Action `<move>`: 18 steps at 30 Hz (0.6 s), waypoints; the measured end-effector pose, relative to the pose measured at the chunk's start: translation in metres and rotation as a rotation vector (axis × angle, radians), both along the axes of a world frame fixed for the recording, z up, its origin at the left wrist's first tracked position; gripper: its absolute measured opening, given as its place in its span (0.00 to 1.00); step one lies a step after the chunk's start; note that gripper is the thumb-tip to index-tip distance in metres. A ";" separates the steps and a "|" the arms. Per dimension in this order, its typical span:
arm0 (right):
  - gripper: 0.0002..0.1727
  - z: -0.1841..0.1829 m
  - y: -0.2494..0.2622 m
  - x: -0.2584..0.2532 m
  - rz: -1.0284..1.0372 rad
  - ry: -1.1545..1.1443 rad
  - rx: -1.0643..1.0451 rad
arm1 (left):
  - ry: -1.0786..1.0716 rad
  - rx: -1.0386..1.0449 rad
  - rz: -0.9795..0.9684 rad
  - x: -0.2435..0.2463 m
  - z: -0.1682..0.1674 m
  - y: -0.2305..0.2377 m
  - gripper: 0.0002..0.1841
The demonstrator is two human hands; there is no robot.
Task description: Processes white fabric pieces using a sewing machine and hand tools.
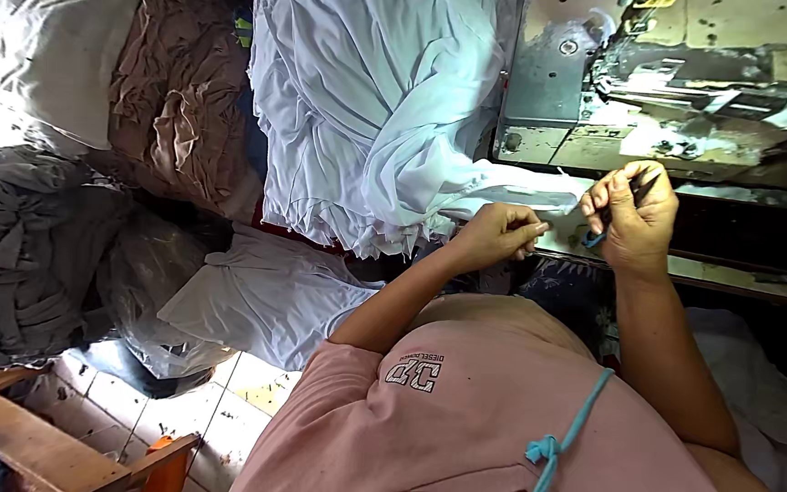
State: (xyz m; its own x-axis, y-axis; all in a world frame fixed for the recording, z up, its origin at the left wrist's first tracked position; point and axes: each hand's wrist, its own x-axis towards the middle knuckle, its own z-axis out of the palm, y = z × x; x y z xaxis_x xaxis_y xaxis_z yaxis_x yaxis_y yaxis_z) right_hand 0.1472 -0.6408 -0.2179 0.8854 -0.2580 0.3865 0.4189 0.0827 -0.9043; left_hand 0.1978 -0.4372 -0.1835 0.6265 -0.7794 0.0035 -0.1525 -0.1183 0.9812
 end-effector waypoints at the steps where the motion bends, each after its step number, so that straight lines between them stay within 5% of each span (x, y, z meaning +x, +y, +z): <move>1: 0.06 -0.001 0.000 -0.001 -0.011 0.006 -0.029 | -0.154 0.004 -0.010 -0.003 0.003 0.008 0.12; 6: 0.04 -0.004 0.002 -0.006 -0.037 0.023 -0.145 | -0.794 0.001 0.393 0.005 0.024 0.023 0.08; 9: 0.03 0.001 0.004 -0.010 -0.054 0.002 -0.230 | -0.892 0.187 0.344 0.017 0.021 0.014 0.14; 14: 0.02 0.001 0.002 -0.017 -0.138 -0.015 -0.374 | -0.850 0.185 0.239 0.017 -0.003 -0.002 0.05; 18: 0.03 -0.004 -0.002 -0.018 -0.164 -0.020 -0.440 | -0.331 -0.056 0.107 0.019 0.002 0.007 0.06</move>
State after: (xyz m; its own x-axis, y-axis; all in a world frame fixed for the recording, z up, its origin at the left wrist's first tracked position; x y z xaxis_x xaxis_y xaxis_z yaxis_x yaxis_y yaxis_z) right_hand 0.1290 -0.6433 -0.2215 0.8379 -0.2016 0.5072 0.4122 -0.3752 -0.8302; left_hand 0.2165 -0.4305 -0.1812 0.6626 -0.7022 0.2606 -0.4528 -0.0985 0.8861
